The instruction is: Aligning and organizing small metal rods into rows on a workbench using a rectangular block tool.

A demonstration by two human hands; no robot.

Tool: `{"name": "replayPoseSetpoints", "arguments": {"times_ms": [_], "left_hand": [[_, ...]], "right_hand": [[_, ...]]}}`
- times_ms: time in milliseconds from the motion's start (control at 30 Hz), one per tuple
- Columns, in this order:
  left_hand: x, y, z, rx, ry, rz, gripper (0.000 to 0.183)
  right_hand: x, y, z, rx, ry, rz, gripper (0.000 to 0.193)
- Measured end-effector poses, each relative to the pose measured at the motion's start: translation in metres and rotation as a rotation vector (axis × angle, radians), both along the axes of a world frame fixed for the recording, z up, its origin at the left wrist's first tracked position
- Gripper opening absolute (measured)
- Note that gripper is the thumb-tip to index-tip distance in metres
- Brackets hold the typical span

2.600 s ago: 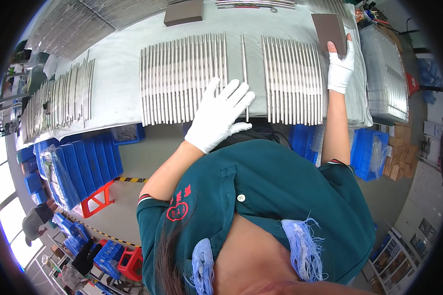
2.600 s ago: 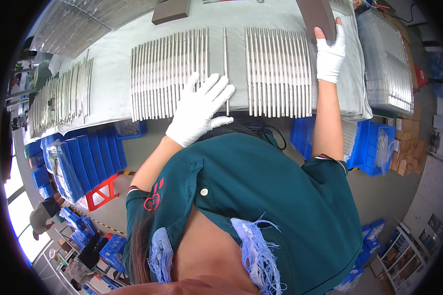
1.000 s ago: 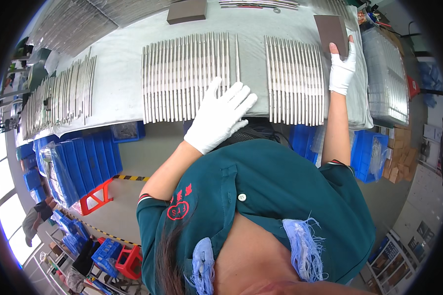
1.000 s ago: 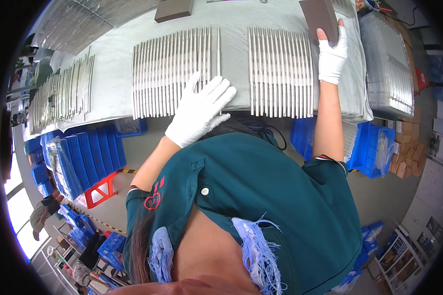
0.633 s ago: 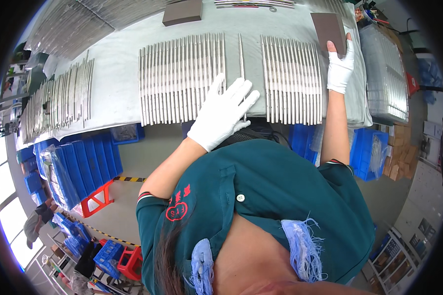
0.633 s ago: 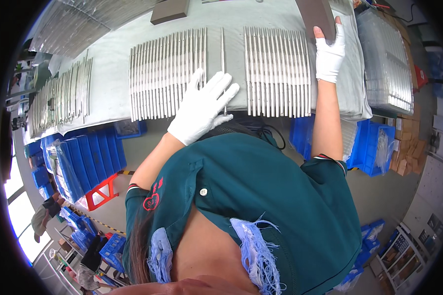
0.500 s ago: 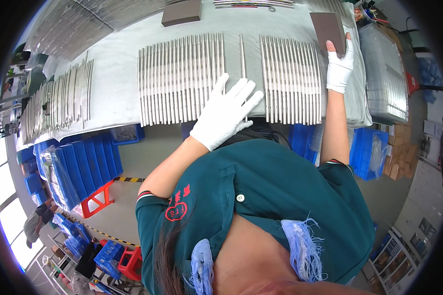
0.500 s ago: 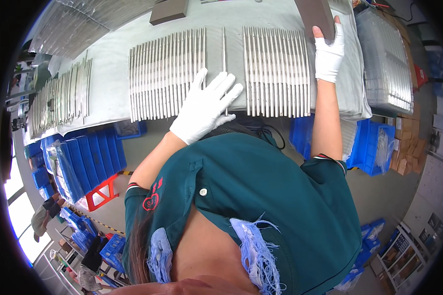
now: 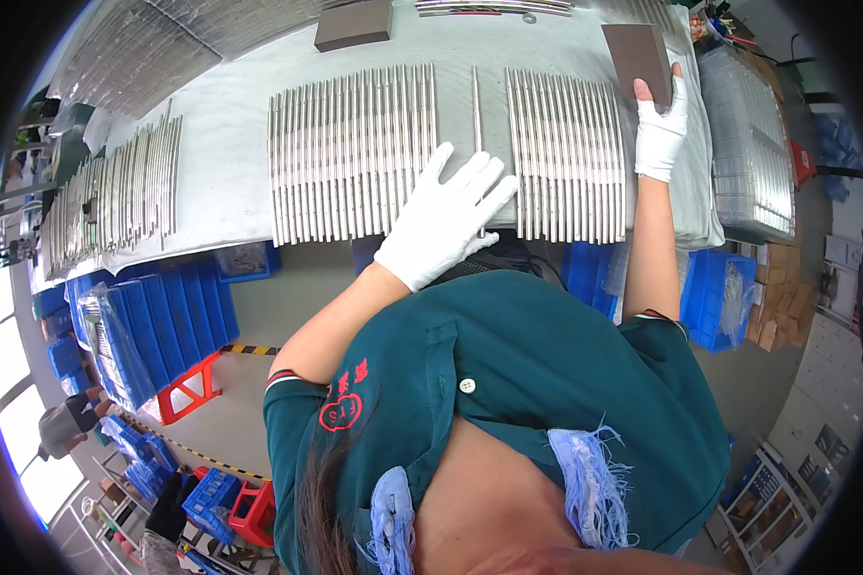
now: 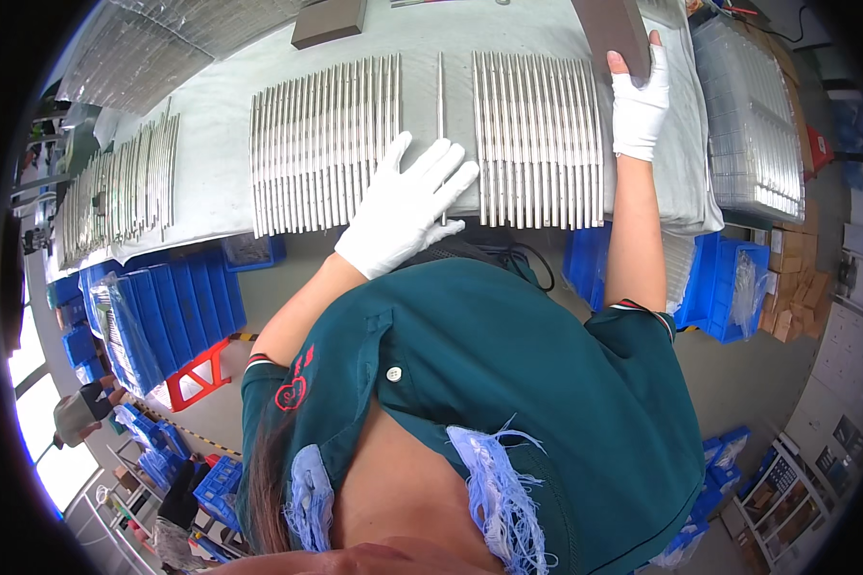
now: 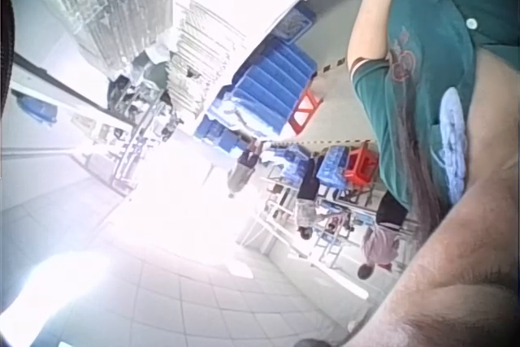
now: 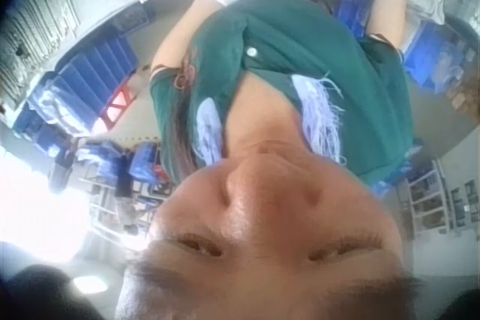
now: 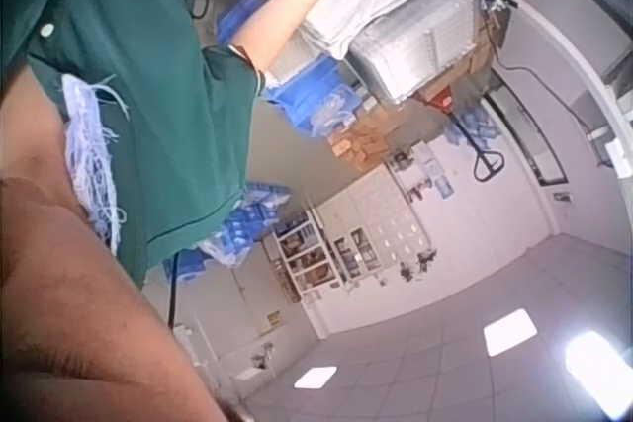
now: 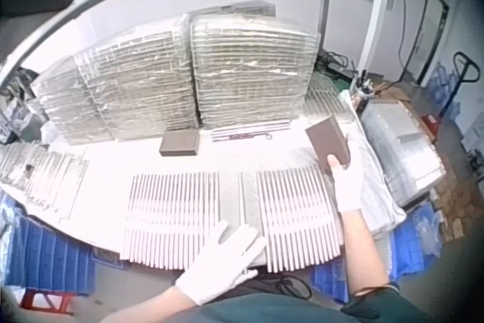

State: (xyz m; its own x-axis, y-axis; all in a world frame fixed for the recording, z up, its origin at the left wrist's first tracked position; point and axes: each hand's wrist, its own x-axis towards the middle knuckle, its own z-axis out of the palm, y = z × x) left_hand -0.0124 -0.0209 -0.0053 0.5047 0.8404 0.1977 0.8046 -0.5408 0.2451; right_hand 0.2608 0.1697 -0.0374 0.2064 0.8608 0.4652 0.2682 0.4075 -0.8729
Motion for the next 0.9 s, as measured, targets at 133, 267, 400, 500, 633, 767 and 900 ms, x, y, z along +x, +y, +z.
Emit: {"name": "replayPoseSetpoints", "arguments": {"times_ms": [133,267,400,500,633,767,900], "left_hand": [[-0.004,-0.001,-0.001,0.001,-0.008,0.016,0.067],[-0.005,-0.002,-0.008,0.039,-0.015,0.0,0.059],[-0.005,-0.003,-0.003,0.081,0.002,-0.042,0.048],[-0.005,-0.006,0.007,0.086,-0.022,-0.039,0.041],[-0.007,-0.01,0.013,0.118,-0.079,-0.017,0.038],[-0.007,-0.011,0.012,0.144,-0.133,-0.018,0.035],[-0.01,-0.011,0.009,0.191,-0.248,0.016,0.035]], "right_hand": [[-0.001,0.0,0.0,0.015,-0.003,-0.003,0.066],[-0.003,-0.005,0.006,-0.019,-0.042,0.062,0.064],[-0.026,-0.032,0.04,-0.211,-0.242,0.441,0.061],[-0.044,-0.043,0.063,-0.264,-0.51,0.672,0.061],[-0.06,-0.045,0.074,-0.318,-0.473,0.88,0.048],[-0.091,-0.048,0.072,-0.194,-0.579,0.918,0.05],[-0.072,-0.027,0.075,-0.377,-0.346,1.003,0.047]]}}
